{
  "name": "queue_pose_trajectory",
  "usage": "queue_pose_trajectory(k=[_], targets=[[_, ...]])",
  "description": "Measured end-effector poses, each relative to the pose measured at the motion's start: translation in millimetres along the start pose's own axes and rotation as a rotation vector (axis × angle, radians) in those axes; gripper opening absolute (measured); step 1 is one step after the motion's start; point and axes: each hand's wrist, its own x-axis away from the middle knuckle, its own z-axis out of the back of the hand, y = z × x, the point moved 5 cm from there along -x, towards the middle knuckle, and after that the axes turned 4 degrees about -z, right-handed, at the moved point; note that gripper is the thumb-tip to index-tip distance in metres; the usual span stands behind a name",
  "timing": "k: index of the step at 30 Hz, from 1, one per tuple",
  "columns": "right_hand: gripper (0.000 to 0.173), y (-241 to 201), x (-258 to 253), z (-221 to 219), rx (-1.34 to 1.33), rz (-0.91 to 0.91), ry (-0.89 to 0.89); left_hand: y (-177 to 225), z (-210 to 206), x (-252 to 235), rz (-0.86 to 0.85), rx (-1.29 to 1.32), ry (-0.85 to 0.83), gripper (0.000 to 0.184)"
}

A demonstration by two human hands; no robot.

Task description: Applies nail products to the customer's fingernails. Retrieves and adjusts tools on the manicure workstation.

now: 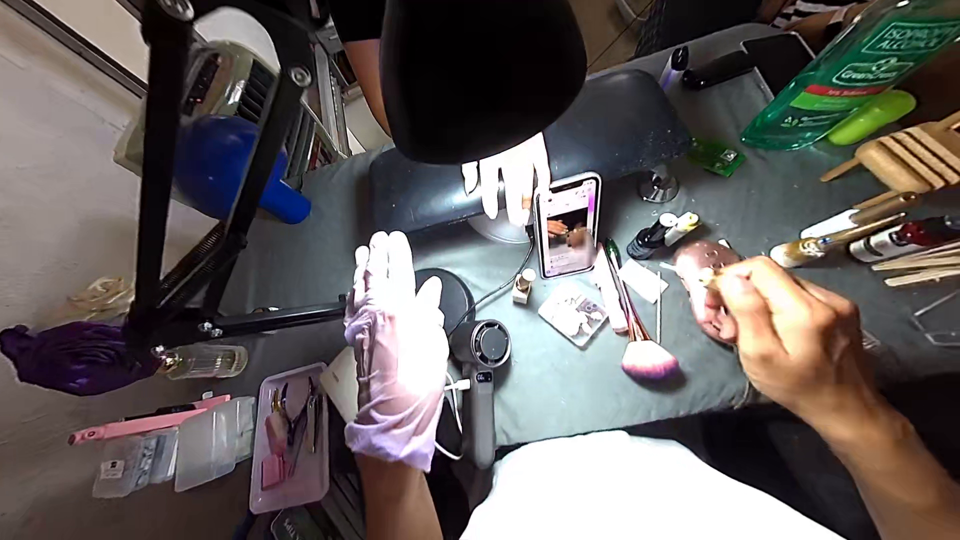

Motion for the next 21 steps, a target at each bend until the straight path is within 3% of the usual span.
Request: queue_pose_trajectory(k=[5, 12, 21], targets=[[0.032, -18, -2, -19, -0.119, 0.035, -0.056, -4, -3, 7, 0.025, 0.018, 0.05, 0.061], [0.026, -30, -8, -35, -0.254, 0.076, -0.078, -13, 3, 10, 0.097, 0.02, 0.051, 0.055], [0.024, -30, -8, -51, -0.11, 0.239, -0.171, -11, 4, 10, 0.133, 0.066, 0.062, 0.054]])
